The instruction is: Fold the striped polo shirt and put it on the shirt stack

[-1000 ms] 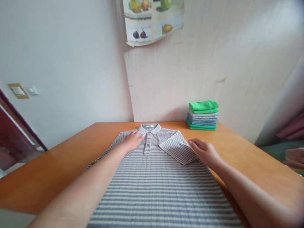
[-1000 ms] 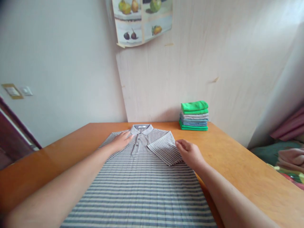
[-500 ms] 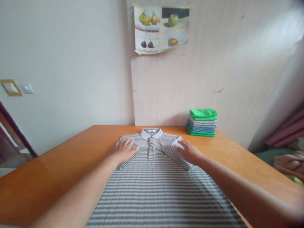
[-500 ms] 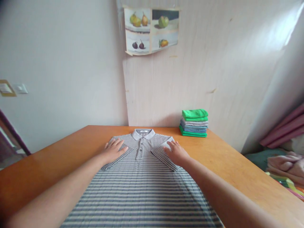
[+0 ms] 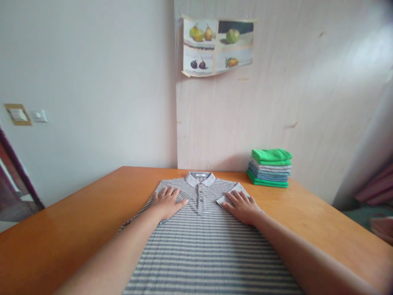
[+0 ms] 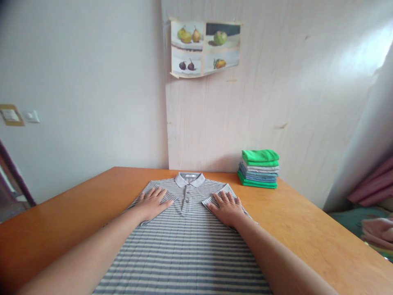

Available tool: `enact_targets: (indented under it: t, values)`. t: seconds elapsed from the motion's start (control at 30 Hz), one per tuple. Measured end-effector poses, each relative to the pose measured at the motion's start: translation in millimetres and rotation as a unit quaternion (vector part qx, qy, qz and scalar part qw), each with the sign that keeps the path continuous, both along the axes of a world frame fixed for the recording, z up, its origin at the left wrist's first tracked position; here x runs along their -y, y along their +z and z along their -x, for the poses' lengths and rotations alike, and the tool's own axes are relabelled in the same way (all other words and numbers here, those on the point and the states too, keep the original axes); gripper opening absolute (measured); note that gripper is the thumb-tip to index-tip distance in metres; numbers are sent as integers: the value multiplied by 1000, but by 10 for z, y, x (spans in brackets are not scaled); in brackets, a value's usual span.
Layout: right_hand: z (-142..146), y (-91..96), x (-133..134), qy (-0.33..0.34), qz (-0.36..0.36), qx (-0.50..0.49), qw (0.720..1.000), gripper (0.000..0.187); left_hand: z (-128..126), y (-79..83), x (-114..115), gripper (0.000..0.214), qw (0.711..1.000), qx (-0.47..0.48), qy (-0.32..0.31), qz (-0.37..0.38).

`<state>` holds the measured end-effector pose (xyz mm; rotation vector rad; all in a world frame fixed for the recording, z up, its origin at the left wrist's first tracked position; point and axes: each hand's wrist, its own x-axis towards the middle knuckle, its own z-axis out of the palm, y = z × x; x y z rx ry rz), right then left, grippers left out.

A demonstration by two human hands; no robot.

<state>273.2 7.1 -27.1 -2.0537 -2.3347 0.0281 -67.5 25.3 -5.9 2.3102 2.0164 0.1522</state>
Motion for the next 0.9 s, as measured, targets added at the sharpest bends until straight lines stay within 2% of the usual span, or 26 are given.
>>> enact_targets:
  t: [0.13, 0.43, 0.73, 0.9]
  values:
    - [-31, 3, -188, -10, 8, -3, 1000, 84, -11, -29, -194, 93, 1000, 8, -3, -3]
    - [-105, 10, -554, 17, 4, 28, 999, 70, -41, -56, -601, 93, 1000, 10, -6, -3]
    - [-144, -41, -603, 21, -5, 22, 1000, 66, -18, -91, -630, 94, 1000, 8, -12, -3]
    - [-164, -19, -629, 25, 9, 10, 1000, 66, -68, -58, -643, 95, 1000, 6, 3, -1]
